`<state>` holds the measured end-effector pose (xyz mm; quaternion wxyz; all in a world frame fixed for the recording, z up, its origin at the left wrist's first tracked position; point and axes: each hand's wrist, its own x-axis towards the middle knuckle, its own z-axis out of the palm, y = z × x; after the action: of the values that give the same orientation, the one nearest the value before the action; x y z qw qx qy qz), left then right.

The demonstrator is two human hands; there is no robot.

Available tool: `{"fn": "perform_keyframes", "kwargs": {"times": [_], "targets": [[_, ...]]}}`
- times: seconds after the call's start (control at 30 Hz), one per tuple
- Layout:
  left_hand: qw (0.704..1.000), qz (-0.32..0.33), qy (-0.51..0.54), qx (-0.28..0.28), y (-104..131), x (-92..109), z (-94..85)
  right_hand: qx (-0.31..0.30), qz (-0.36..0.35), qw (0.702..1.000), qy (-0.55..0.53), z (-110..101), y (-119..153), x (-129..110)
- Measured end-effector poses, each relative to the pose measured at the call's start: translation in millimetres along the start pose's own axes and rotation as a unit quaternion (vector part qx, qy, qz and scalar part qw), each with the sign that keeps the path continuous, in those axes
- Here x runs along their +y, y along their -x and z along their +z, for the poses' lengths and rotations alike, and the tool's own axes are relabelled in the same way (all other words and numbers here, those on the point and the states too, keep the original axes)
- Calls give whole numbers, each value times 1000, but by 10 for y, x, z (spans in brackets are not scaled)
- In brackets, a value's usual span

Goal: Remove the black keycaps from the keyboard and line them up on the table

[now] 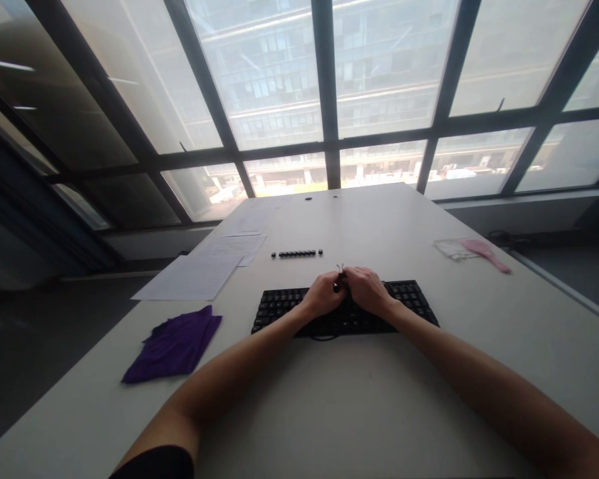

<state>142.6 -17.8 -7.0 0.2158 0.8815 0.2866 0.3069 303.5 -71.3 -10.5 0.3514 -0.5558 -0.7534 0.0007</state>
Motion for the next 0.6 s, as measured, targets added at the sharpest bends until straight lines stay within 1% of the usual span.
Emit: {"fn": "perform_keyframes", "kwargs": {"times": [0.07, 0.13, 0.23, 0.33, 0.4, 0.6], "targets": [[1000, 7, 14, -8, -2, -10, 8, 22, 61, 997, -44, 24, 1, 22], [999, 0, 29, -15, -16, -44, 26, 43, 113, 987, -107, 51, -15, 70], [998, -22, 48, -18, -47, -110, 62, 61, 140, 970, -189, 73, -59, 147], [998, -24, 53, -14, -61, -144, 77, 85, 173, 945, -265, 67, -92, 179], [998, -16, 56, -3, -55, -138, 69, 99, 171, 936, -291, 59, -92, 172], [996, -2, 87, 28, -34, -64, 20, 133, 113, 950, -258, 68, -31, 116]]}}
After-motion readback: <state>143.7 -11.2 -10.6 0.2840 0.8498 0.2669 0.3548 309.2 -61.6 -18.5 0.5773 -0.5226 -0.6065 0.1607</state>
